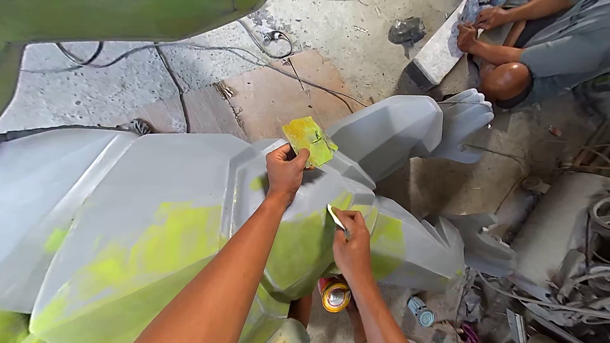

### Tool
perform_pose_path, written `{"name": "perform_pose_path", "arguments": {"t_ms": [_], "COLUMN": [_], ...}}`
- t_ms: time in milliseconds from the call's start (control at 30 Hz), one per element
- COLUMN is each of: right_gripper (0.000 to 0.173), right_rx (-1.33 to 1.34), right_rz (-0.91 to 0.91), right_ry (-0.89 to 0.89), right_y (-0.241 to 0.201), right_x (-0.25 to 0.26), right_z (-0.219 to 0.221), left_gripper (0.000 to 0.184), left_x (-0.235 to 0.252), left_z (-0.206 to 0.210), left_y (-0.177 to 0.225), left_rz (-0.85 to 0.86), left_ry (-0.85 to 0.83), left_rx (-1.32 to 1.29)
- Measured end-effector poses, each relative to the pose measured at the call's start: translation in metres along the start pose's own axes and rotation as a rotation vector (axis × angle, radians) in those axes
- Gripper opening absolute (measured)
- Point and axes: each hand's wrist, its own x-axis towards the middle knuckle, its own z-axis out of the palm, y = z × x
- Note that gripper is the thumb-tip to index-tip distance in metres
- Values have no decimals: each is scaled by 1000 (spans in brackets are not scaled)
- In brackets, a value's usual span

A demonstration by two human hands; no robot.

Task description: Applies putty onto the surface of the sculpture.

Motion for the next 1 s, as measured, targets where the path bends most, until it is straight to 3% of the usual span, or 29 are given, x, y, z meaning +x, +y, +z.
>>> {"name": "perform_pose_path", "arguments": {"t_ms": [333,433,533,667,767,900,1000], "right_gripper": [49,41,28,20,21,35,33], "right_rx": [27,107,356,587,593,618,582], "right_rz": [-104,-102,34,375,380,238,215], "right_ry": [43,-8,104,217,64,-334,-458], "right_y": [-8,-6,9,52,71,75,69], "right_x": [-45,-43,-27,5,15,25,40], "right_z": [19,5,-19,-51,-61,-64,-62], "left_gripper": [8,7,7,8,7,7,8], "left_x": [0,-1,0,0,0,0,0], "left_z": [0,-1,-1,-2,-3,-2,-1], "left_y": [0,0,-1,-2,-2,-3,-3], "left_rz": [19,23,28,29,32,39,37], "left_ry": [-5,-12,-24,-31,-23,-21,-15], "left_rx": [56,70,83,96,97,107,111]}}
